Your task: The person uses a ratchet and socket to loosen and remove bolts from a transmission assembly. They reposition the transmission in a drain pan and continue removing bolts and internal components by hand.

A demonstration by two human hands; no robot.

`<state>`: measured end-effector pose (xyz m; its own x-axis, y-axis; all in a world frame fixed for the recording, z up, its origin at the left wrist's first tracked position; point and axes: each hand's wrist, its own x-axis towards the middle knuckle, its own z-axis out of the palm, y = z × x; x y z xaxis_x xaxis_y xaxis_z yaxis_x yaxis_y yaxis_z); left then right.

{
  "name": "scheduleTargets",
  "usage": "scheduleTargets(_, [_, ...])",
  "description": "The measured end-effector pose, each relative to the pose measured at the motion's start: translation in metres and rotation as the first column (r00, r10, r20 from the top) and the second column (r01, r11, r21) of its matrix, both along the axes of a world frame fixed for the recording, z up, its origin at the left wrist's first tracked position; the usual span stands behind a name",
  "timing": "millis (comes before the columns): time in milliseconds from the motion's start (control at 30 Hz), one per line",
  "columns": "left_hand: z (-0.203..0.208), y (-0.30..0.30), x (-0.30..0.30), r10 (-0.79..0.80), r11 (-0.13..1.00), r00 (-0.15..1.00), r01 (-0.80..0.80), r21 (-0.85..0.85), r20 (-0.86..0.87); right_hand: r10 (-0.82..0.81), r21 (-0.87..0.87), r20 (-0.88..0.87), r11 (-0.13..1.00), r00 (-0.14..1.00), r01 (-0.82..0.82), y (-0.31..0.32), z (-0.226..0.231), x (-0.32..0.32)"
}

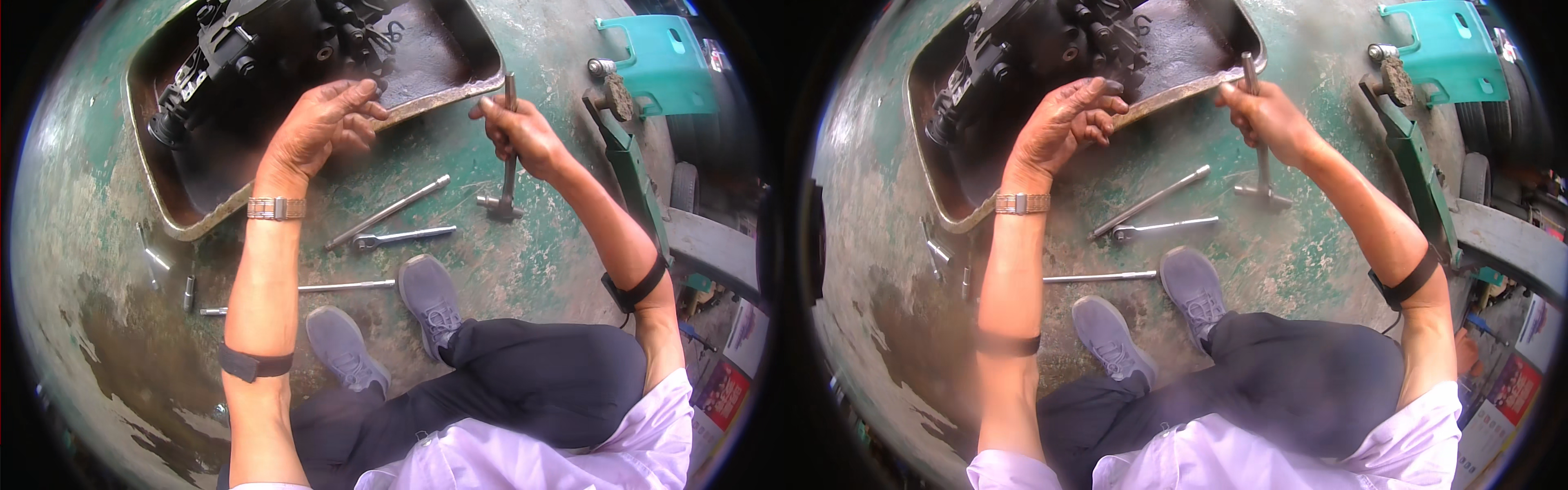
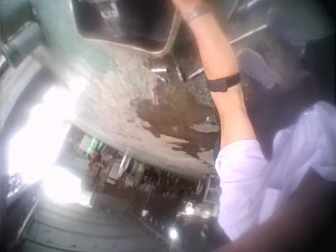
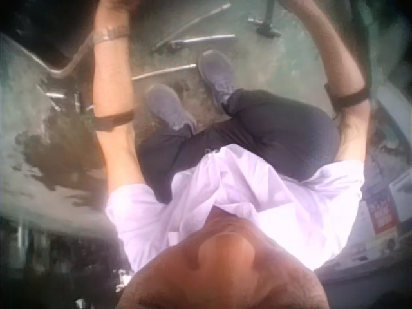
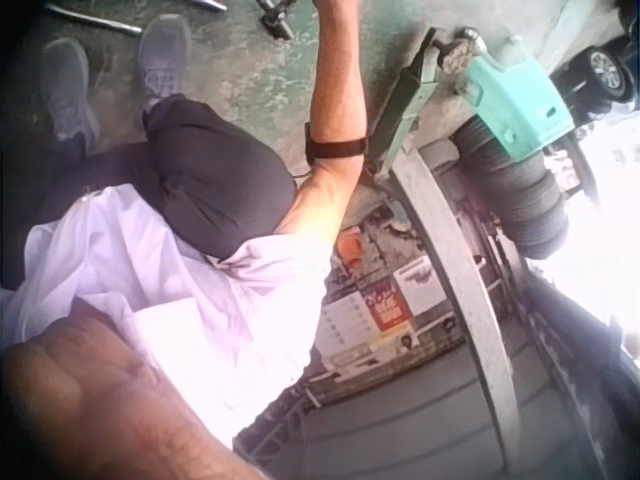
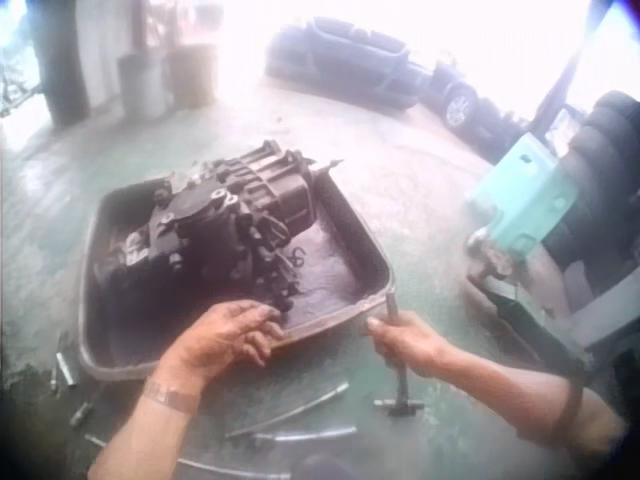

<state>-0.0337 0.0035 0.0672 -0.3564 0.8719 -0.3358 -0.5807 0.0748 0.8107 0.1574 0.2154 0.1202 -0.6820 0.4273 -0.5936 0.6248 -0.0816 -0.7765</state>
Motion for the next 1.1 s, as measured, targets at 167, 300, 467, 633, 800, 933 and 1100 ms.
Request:
scheduleTargets(167, [0.024, -0.017, -0.022, -0.126, 0.991, 0.967, 0.111, -0.078, -0.222, 0.143, -0.078, 0.261, 0.989, 0.955, -0.127, -0.003, -0.056, 0.02])
scheduleTargets(300, [0.049, -0.038, -0.036, -0.131, 0.985, 0.91, 0.073, -0.159, -0.394, 0.231, -0.156, 0.362, 0.97, 0.903, -0.186, -0.007, -0.09, 0.025])
scheduleTargets(467, [0.069, -0.063, -0.054, -0.3, 0.905, 0.886, 0.147, -0.399, -0.353, 0.362, 0.334, 0.257, 0.837, 0.896, -0.434, 0.004, -0.108, 0.035])
scheduleTargets(633, [0.058, -0.101, -0.043, -0.426, 0.852, 0.81, 0.209, -0.481, -0.403, 0.434, 0.434, 0.32, 0.723, 0.842, -0.537, 0.032, -0.097, 0.067])
scheduleTargets(800, [0.04, -0.141, -0.032, -0.335, 0.837, 0.899, 0.145, -0.528, -0.283, 0.444, 0.406, 0.584, 0.565, 0.68, -0.718, 0.028, -0.085, 0.117])
scheduleTargets(933, [0.022, -0.15, -0.021, -0.233, 0.855, 0.947, 0.091, -0.511, -0.222, 0.468, 0.455, 0.656, 0.381, 0.592, -0.805, 0.018, -0.093, 0.141])
scheduleTargets(1100, [0.011, -0.138, -0.005, -0.232, 0.855, 0.954, 0.108, -0.508, -0.188, 0.387, 0.513, 0.693, 0.327, 0.608, -0.794, 0.019, -0.111, 0.145])
